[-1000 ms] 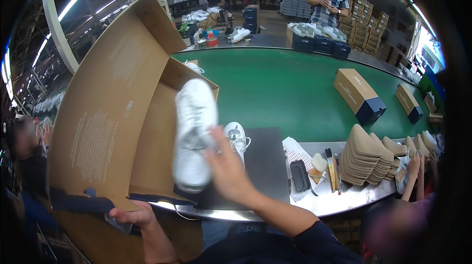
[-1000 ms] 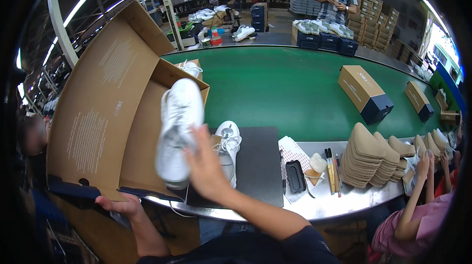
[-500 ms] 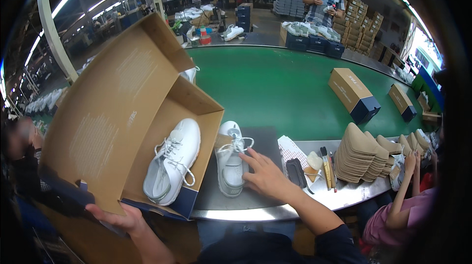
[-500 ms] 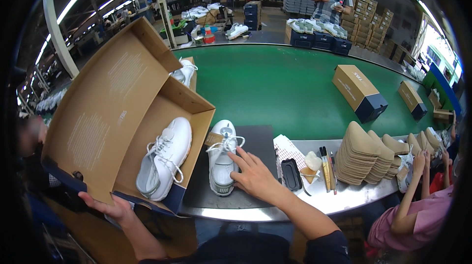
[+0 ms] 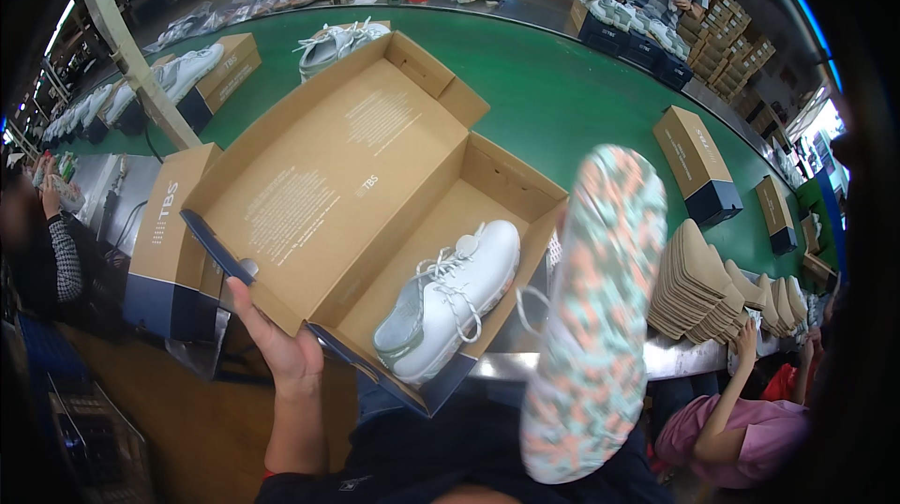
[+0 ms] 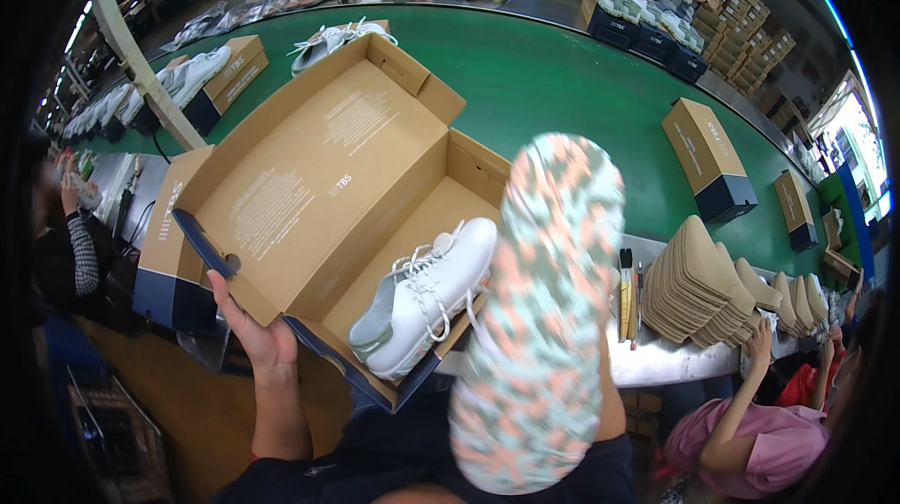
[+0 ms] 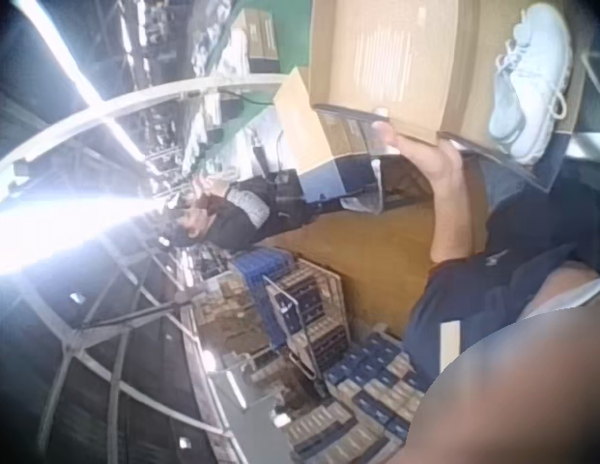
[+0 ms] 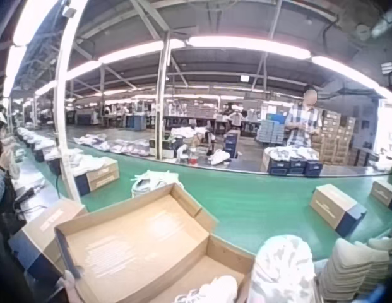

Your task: The person inspects white sneakers on a factory assembly line, turning them over to check the soles and uppers, then places them into branded boxes. The person also uses a small tool to adjust or remove a tag from the shoes before packaging.

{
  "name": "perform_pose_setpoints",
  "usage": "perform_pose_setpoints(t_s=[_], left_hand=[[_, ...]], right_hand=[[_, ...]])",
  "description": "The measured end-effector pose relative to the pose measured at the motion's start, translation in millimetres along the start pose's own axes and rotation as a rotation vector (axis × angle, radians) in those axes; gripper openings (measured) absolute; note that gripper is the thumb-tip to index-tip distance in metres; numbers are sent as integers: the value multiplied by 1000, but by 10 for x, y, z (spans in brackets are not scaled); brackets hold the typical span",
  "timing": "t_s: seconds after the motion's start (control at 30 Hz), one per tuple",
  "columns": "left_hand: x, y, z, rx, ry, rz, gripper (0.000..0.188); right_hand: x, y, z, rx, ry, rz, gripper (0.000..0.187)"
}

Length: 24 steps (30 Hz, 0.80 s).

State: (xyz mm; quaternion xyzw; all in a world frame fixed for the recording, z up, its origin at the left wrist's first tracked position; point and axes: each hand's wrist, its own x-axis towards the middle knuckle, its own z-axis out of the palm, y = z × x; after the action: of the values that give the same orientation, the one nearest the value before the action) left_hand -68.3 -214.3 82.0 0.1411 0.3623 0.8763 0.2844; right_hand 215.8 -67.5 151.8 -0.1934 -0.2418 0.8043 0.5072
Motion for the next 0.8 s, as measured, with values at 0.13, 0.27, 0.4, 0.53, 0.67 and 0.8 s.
perform_pose_setpoints(t_s=[0.13, 0.27, 0.4, 0.53, 0.67, 0.8], left_hand=[[-137, -18, -60, 93, -27, 63, 65], [-191, -98, -128, 136, -85, 201, 66], [-185, -136, -244, 176, -307, 296, 71], [-129, 60, -187, 479, -612, 271, 76], [-29, 296, 20, 970, -1078, 318, 54], [-167, 351, 128, 1042, -1049, 331, 42]], right_hand=[[447, 474, 54, -15, 102, 59, 39], [348, 716, 59, -125, 164, 41, 45], [99, 595, 79, -373, 212, -281, 54], [137, 393, 66, -531, 225, -564, 53], [239, 306, -105, -624, 232, -691, 58], [260, 506, -451, -895, -68, -443, 76]])
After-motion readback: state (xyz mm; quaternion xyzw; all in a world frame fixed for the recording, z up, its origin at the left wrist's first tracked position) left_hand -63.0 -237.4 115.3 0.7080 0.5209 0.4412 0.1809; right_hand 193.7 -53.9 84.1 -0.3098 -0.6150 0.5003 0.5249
